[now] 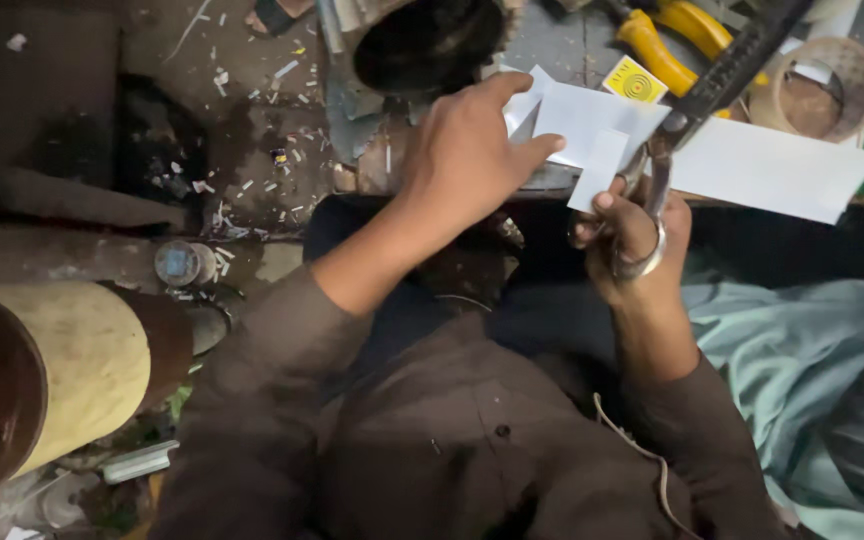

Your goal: The person cuts a long white strip into small rectangular pieces using scissors. They repeatedly measure the strip against a blue metal component, cut a piece, and insert it into a slot in the component.

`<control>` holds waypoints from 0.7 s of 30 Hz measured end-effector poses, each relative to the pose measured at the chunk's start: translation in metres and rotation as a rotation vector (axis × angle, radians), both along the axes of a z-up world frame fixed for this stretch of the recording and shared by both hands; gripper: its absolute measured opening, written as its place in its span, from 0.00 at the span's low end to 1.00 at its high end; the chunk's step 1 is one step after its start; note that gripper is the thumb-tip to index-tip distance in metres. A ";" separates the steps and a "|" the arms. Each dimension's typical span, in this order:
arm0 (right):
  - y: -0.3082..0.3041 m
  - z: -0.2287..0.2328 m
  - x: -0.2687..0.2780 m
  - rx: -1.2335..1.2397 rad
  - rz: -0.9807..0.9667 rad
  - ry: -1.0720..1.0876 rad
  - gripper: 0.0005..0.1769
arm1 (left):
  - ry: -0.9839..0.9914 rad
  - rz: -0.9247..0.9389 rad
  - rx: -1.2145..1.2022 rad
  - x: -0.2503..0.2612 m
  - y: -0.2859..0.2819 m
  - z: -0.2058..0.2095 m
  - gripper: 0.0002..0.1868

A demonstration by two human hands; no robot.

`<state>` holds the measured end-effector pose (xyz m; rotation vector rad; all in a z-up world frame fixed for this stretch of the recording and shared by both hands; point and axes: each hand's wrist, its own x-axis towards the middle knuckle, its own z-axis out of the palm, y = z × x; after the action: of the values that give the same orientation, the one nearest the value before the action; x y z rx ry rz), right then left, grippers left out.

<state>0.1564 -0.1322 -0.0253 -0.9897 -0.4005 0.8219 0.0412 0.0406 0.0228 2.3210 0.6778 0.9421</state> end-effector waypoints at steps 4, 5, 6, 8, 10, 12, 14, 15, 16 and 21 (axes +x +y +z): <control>0.001 -0.007 0.007 -0.007 0.024 0.018 0.04 | 0.336 0.068 -0.273 0.020 0.001 0.003 0.21; 0.000 -0.009 0.007 0.000 0.032 0.019 0.04 | 0.315 0.043 -0.292 0.021 0.000 0.003 0.18; -0.001 -0.011 0.007 0.005 0.041 0.022 0.04 | 0.294 0.018 -0.311 0.021 -0.001 0.002 0.16; 0.001 -0.013 0.009 0.024 0.059 0.026 0.03 | 0.204 -0.054 -0.328 0.019 -0.003 0.002 0.13; 0.002 -0.012 0.012 -0.005 0.061 0.023 0.03 | 0.204 -0.079 -0.360 0.017 -0.003 0.002 0.14; 0.000 -0.011 0.014 -0.008 0.069 0.039 0.04 | 0.290 -0.052 -0.415 0.017 -0.003 0.001 0.19; -0.004 -0.010 0.017 0.019 0.085 0.070 0.06 | 0.329 -0.091 -0.280 0.020 0.000 -0.001 0.32; -0.004 -0.011 0.020 0.021 0.112 0.082 0.08 | 0.347 -0.110 -0.211 0.024 0.004 -0.002 0.38; -0.004 -0.013 0.024 0.024 0.138 0.093 0.09 | 0.345 -0.148 -0.192 0.029 0.008 -0.003 0.39; -0.012 -0.039 0.072 0.214 0.477 0.235 0.16 | 0.353 -0.269 -0.006 0.066 0.014 0.002 0.28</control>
<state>0.2279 -0.1445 -0.0645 -0.5928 -0.5181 1.2826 0.1071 0.0546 0.0252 2.5191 0.4817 0.4135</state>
